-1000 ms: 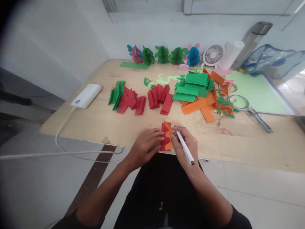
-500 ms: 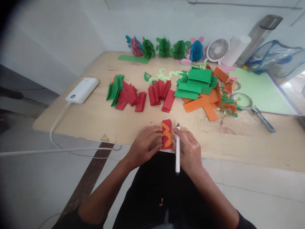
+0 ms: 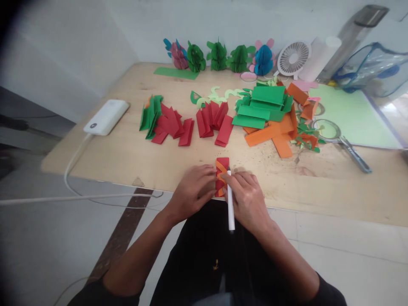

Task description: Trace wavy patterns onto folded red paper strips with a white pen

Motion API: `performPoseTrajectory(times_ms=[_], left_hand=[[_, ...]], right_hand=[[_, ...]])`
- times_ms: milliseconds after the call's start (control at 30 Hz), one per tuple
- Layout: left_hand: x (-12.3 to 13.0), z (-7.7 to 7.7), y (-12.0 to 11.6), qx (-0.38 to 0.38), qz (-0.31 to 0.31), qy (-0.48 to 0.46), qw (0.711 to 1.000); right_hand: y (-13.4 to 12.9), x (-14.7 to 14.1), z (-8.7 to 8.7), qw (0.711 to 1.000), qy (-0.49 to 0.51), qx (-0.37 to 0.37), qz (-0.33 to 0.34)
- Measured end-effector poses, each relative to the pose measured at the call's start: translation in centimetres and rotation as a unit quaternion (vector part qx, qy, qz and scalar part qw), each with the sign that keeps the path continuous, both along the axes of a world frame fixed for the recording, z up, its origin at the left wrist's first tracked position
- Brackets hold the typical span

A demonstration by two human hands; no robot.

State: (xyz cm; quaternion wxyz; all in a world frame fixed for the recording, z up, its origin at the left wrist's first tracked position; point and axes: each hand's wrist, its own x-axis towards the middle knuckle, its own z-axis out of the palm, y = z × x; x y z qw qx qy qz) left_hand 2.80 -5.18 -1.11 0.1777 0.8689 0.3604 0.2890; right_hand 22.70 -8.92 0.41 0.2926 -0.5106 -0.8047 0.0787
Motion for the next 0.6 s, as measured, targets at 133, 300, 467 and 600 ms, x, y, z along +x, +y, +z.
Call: performPoseTrajectory(times_ms=[133,300,467,600], left_hand=[[-0.01,-0.05,-0.01,0.002,0.002,-0.002,1.0],[0.0,-0.09,-0.01,-0.011,0.004,-0.006,1.0],[-0.12,0.18,-0.08,-0.019,-0.005,-0.014,1.0],[-0.26,0.5,-0.03,-0.029,-0.022,-0.006,0.999]], right_hand=[[-0.32,-0.28,-0.16,1.0,0.009,0.003,-0.008],[-0.32,-0.52,-0.38,1.0,0.002,0.005,-0.02],[-0.33,-0.58,-0.54,0.999,-0.021,0.024,-0.031],[-0.35,-0.55,-0.67,0.999,-0.024,0.031,-0.031]])
